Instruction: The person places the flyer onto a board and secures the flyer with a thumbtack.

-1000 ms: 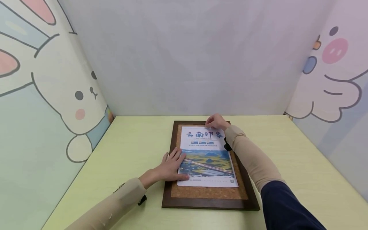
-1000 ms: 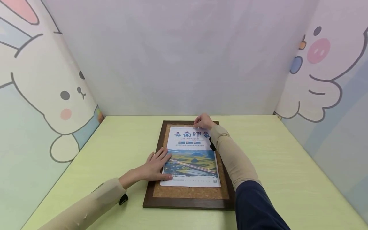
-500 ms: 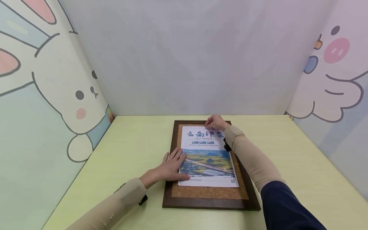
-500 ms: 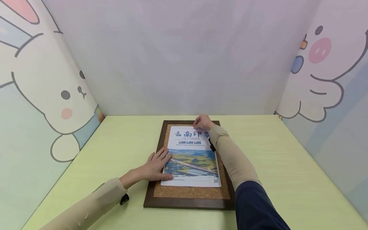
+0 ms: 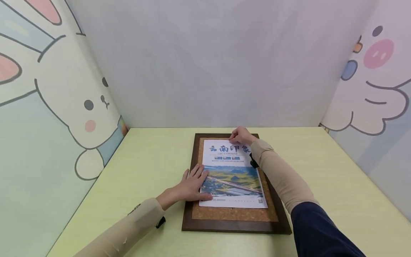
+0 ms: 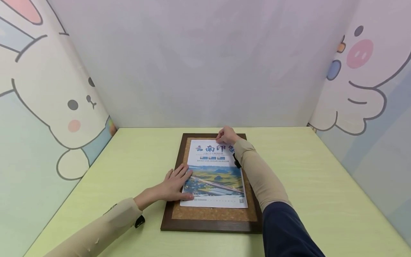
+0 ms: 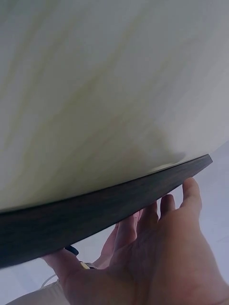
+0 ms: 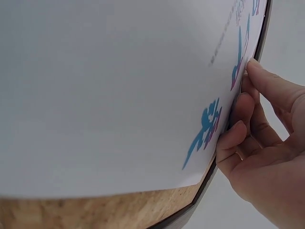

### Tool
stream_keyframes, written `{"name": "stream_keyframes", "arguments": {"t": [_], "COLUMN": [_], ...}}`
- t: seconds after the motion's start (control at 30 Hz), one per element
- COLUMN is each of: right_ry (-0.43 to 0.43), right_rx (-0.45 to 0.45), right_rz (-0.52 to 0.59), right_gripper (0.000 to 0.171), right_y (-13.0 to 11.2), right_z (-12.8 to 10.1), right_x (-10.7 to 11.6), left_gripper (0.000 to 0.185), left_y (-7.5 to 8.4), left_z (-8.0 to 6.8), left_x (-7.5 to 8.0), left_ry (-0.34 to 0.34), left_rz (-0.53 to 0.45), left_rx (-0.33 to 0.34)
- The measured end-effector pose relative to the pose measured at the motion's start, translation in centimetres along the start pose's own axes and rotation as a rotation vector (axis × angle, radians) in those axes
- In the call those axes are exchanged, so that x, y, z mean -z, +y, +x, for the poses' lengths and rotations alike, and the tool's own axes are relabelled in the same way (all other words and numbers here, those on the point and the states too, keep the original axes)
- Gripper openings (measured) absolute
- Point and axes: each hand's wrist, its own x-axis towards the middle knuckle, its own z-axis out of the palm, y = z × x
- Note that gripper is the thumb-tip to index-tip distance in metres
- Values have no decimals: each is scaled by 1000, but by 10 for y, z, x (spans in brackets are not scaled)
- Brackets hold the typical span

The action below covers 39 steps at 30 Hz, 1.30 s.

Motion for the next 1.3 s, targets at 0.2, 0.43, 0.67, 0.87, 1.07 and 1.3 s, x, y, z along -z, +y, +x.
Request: {"name": "stream_keyframes", "arguments": {"t": [0.2, 0.43, 0.67, 0.87, 1.07, 1.3], "right_ry": [-17, -19, -5, -26, 13, 36], "right_rx": [21, 15, 25, 3, -31, -64], "right_rz": [-12, -36, -47, -52, -3, -22], "right_gripper": [7, 7, 7, 12, 19, 17], "right_y": [-2, 1, 1, 6, 11, 0], "right_z": [-2, -2, -6, -7, -1, -1], "right_x": [2, 3, 1, 0, -2, 0], "left_gripper": [93, 93, 91, 91, 92, 92], "left_y": [0, 2, 3, 3, -2, -2], "left_z": [0, 0, -1, -1, 0, 1], "left_x": [-1, 0, -1, -2, -3, 0], "left_ry": [2, 2, -5, -7, -3, 3], "left_rz": [6, -1, 11, 14, 9, 21], "left_rx": [-5, -7, -29, -24, -16, -22]}}
